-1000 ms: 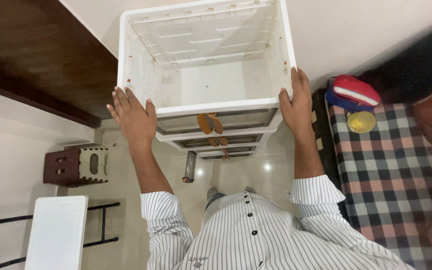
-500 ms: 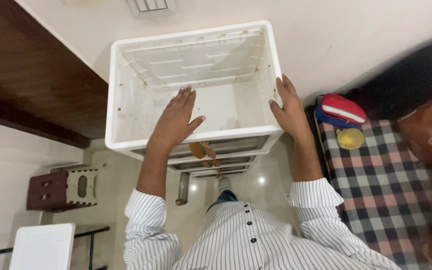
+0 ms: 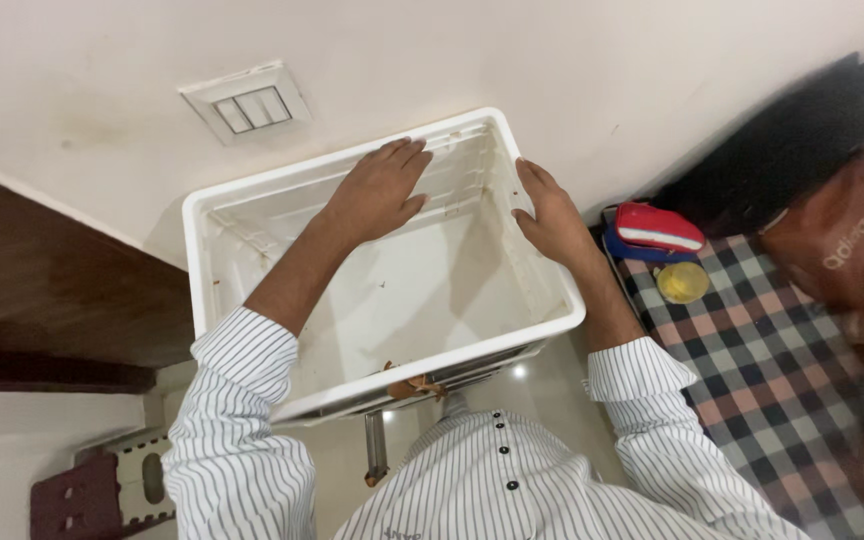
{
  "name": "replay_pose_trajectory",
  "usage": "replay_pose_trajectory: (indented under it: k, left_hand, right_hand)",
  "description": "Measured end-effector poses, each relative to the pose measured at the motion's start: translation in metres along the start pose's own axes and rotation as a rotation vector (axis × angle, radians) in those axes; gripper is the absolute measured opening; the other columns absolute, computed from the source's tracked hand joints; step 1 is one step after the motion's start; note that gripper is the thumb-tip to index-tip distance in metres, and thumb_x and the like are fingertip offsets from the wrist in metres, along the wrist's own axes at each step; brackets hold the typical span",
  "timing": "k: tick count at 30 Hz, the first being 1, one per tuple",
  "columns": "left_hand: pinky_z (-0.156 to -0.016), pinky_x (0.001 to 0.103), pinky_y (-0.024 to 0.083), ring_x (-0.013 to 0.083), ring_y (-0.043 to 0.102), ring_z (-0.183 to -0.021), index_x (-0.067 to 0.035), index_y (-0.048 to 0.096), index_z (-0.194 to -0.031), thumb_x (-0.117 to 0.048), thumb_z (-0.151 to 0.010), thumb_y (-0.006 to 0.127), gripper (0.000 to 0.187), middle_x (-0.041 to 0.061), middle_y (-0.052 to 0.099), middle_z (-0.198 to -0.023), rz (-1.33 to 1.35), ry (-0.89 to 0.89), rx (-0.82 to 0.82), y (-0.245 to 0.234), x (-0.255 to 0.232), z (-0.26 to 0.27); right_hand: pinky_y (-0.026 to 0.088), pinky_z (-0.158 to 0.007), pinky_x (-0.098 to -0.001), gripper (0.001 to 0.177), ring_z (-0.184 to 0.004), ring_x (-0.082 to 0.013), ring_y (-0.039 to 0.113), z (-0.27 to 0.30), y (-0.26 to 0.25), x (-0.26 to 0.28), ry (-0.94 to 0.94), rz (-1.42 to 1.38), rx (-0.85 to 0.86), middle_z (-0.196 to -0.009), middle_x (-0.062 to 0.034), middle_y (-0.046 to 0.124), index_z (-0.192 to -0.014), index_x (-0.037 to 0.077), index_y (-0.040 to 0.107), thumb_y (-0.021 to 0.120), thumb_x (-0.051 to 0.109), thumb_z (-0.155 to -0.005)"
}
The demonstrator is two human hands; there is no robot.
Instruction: The person repeatedly picks up white plastic crate lids and frames, then places them onto a stack of crates. The person opens and closes the top crate lid multiple times during the process.
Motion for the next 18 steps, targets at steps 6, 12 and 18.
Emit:
replay_pose_trajectory:
  k: [6,12,18]
  left_hand:
    - [-0.104,0.048,0.046,0.0356,0.055,-0.126,-0.001,0.055,-0.137,-0.018,-0.093,0.072,0.05,0.018,0.06,-0.137,0.159,-0.003,-0.158,0.019,0.038,-0.062]
    - [-0.095,0.045,0.052,0.0347,0.065,-0.11,-0.002,0.065,-0.127,-0.016,-0.088,0.079,0.044,0.016,0.07,-0.121,0.267,0.011,-0.238,0.04,0.041,-0.11]
    - [-0.082,0.042,0.056,0.0329,0.071,-0.091,-0.006,0.075,-0.109,-0.014,-0.074,0.087,0.039,0.013,0.075,-0.103,0.382,-0.022,-0.263,0.043,0.04,-0.132]
  right_hand:
    - [0.044,-0.111,-0.0445,0.072,-0.133,-0.0425,0.052,-0.016,-0.001,-0.002,0.088,0.068,-0.014,-0.15,-0.026,0.05,-0.15,-0.004,0.043,0.068,-0.001,-0.082]
    - [0.048,-0.106,-0.0463,0.074,-0.126,-0.0428,0.057,-0.023,-0.001,-0.002,0.113,0.069,-0.027,-0.141,-0.0256,0.056,-0.15,-0.001,0.044,0.068,-0.002,-0.08]
    - [0.05,-0.103,-0.0466,0.072,-0.123,-0.0432,0.059,-0.026,-0.005,-0.001,0.176,0.0,-0.038,-0.138,-0.0256,0.059,-0.148,0.001,0.046,0.068,-0.002,-0.08]
Point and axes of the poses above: each hand's wrist, its own z-axis away from the middle knuckle, its own y-axis out of the palm, x = y × z, the point moved 9 cm from there along -z, towards the middle knuckle
